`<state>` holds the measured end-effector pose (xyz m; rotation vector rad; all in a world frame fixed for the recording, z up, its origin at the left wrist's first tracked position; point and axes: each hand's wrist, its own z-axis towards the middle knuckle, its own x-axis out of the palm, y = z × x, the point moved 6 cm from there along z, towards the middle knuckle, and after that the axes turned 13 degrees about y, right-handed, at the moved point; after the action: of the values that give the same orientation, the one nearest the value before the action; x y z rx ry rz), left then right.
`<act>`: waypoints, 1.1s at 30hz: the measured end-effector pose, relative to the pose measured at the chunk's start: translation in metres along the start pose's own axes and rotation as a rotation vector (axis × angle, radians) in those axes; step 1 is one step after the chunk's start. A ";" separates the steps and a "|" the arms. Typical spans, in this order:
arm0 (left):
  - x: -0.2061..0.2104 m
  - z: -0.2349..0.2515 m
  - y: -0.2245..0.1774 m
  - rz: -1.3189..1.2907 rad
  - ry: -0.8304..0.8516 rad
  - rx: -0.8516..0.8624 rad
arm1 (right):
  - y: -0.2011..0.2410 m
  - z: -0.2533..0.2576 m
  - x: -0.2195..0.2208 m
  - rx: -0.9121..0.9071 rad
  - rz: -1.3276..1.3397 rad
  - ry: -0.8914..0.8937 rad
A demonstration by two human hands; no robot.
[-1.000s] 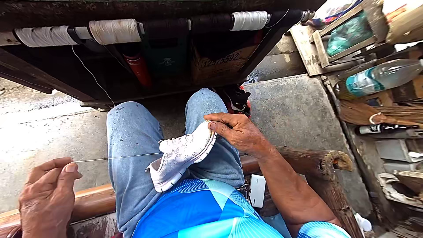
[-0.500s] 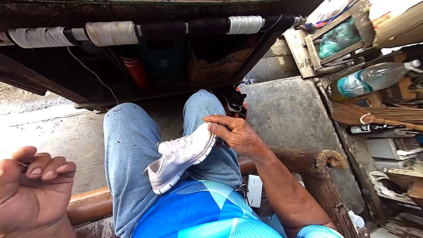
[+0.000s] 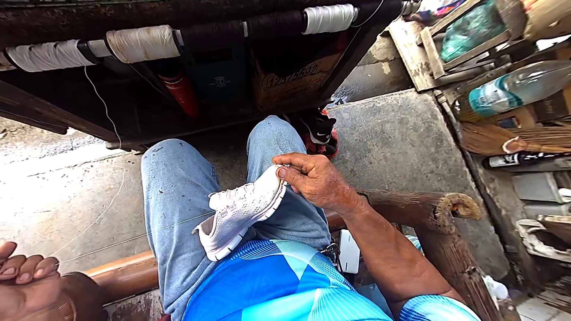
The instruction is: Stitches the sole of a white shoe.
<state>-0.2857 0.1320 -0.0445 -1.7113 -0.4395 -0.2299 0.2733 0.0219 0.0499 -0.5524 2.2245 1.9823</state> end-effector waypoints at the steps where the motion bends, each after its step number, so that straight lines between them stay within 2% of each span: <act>1: 0.004 -0.001 0.001 0.007 -0.021 -0.015 | -0.001 0.000 0.000 0.006 0.003 -0.003; 3: 0.023 -0.004 0.003 0.057 0.007 -0.055 | -0.002 -0.001 -0.001 0.024 0.029 -0.002; 6: 0.085 -0.011 0.004 0.270 0.270 -0.041 | -0.003 -0.003 -0.005 0.033 0.135 0.007; 9: 0.184 -0.039 0.011 0.513 0.695 0.088 | -0.008 -0.008 -0.004 0.025 0.273 0.029; 11: 0.262 -0.076 0.022 0.795 0.934 0.190 | -0.011 -0.013 -0.004 0.019 0.280 0.057; 13: 0.327 -0.113 0.037 1.048 1.104 0.263 | -0.017 -0.022 -0.007 0.049 0.207 0.102; 15: 0.369 -0.133 0.062 1.229 1.233 0.321 | -0.027 -0.034 -0.011 0.114 0.097 0.153; 17: 0.388 -0.136 0.084 1.367 1.299 0.369 | -0.037 -0.049 -0.016 0.157 0.015 0.216; 19: 0.392 -0.133 0.097 1.460 1.299 0.395 | -0.035 -0.063 -0.022 0.061 0.060 0.231; 22: 0.395 -0.135 0.097 1.557 1.292 0.337 | -0.021 -0.067 -0.026 -0.235 0.385 0.123; 25: 0.402 -0.140 0.097 1.604 1.244 0.278 | -0.005 -0.048 -0.018 -0.365 0.645 0.105; 28: 0.406 -0.140 0.106 1.550 1.185 0.298 | 0.005 -0.022 -0.011 -0.353 0.736 0.114; 33: 0.402 -0.137 0.121 1.514 1.135 0.390 | 0.015 -0.001 -0.029 -0.201 0.666 -0.050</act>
<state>0.1413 0.0456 0.0295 -0.9020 1.5053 0.0435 0.2952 0.0281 0.0728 0.2768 2.3960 2.4869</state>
